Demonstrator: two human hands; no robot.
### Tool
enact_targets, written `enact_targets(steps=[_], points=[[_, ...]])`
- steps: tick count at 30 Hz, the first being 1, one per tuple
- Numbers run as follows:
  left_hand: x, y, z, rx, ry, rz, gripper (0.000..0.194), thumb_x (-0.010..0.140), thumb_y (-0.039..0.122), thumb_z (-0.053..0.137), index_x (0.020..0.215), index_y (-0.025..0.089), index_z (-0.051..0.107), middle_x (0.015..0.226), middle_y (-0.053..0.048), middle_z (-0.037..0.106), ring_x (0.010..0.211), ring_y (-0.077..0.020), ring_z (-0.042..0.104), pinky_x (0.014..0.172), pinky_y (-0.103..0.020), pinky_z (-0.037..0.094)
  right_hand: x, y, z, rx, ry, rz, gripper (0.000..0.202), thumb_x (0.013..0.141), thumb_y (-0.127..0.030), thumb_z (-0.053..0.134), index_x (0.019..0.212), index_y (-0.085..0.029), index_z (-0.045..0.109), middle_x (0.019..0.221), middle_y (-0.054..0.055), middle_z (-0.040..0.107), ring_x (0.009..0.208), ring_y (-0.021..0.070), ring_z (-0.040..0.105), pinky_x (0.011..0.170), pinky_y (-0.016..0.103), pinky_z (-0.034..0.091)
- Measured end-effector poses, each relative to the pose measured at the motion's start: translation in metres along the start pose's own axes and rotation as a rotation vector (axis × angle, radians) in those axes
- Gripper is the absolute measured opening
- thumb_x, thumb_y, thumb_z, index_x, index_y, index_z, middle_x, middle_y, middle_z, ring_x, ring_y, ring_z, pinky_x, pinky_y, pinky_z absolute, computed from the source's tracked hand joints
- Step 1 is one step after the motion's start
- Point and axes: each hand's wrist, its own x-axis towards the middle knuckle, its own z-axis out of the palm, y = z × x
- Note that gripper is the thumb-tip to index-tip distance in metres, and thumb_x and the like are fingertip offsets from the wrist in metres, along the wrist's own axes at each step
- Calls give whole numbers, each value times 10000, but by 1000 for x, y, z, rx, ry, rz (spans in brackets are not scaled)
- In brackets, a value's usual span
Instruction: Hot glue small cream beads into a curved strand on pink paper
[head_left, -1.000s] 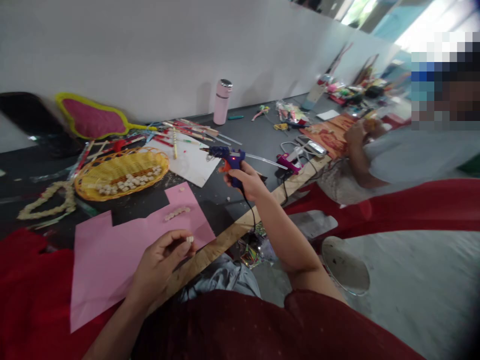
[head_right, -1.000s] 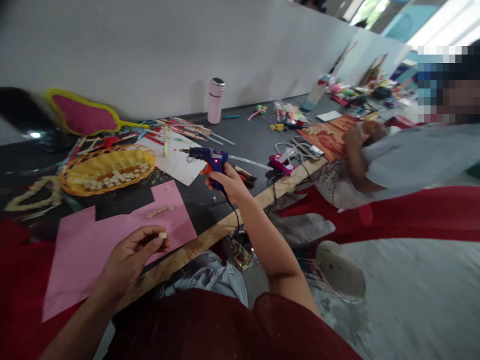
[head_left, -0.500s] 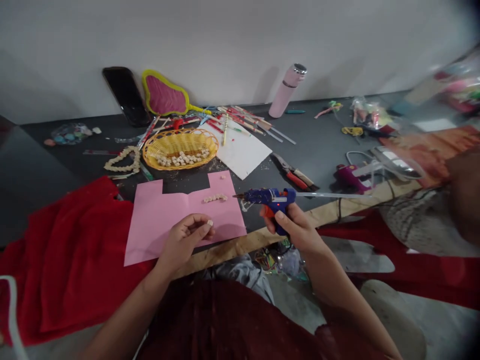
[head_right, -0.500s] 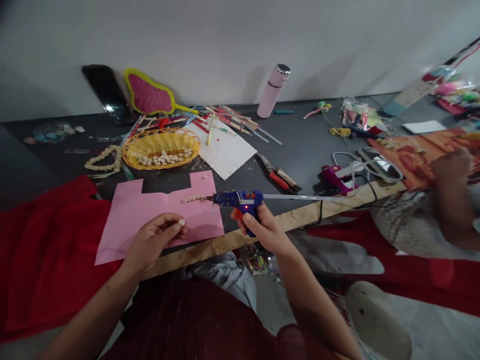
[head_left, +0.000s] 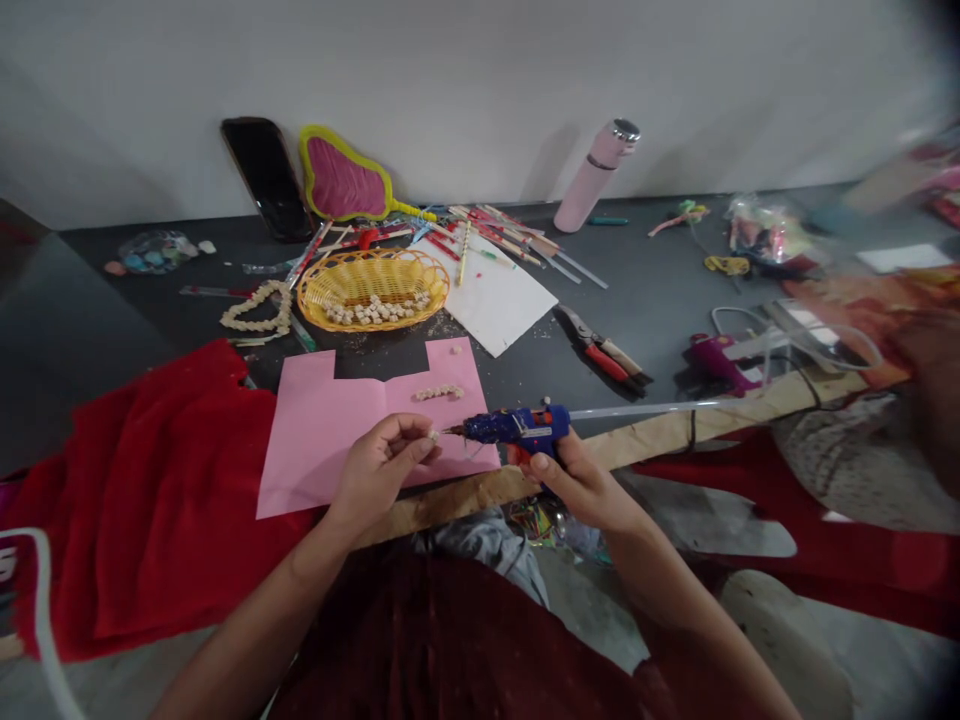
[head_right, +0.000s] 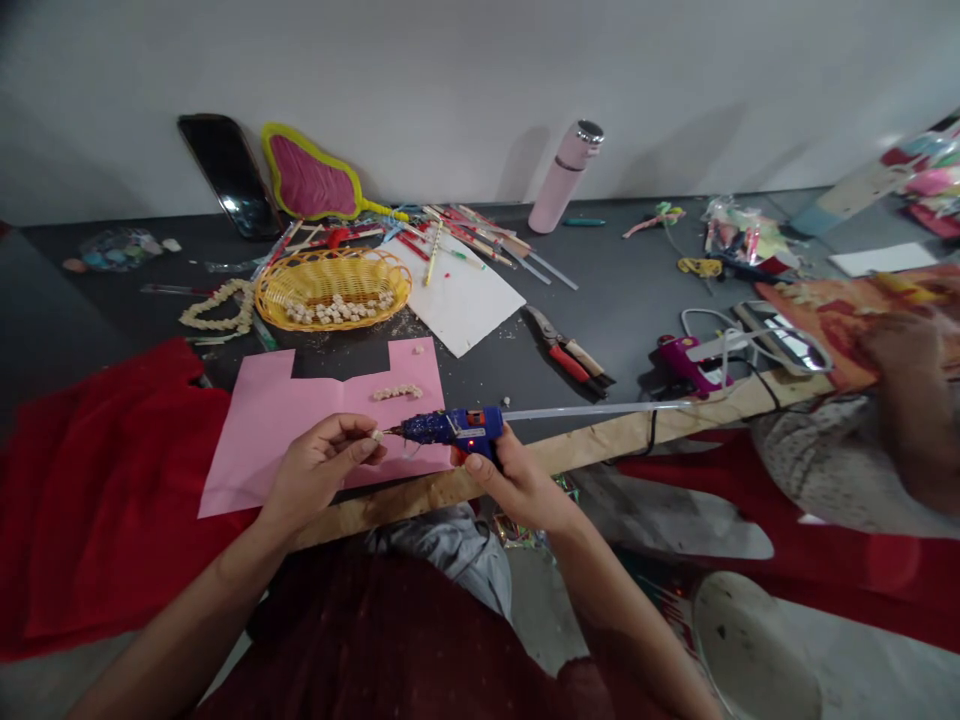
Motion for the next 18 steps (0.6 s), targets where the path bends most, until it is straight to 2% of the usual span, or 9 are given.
enact_targets(steps=[8,18], points=[[-1,1,2,69,1,24,305,738,438,770,887,185,689,754,-23,756,760,-195,754,742,-300,603,-4,5,-3,-61,-69,17,329,1033,-469,499,1269,-284,633,951,55,659,928,228,635,873,365,557],[1,-5,2,97,-10,35,257,766,400,762,903,189,707,793,-29,765,773,-193,755,751,-312,608,-5,8,-3,-82,-55,-42,262,1040,-420,499,1205,-271,639,938,53,656,872,205,631,839,364,569]])
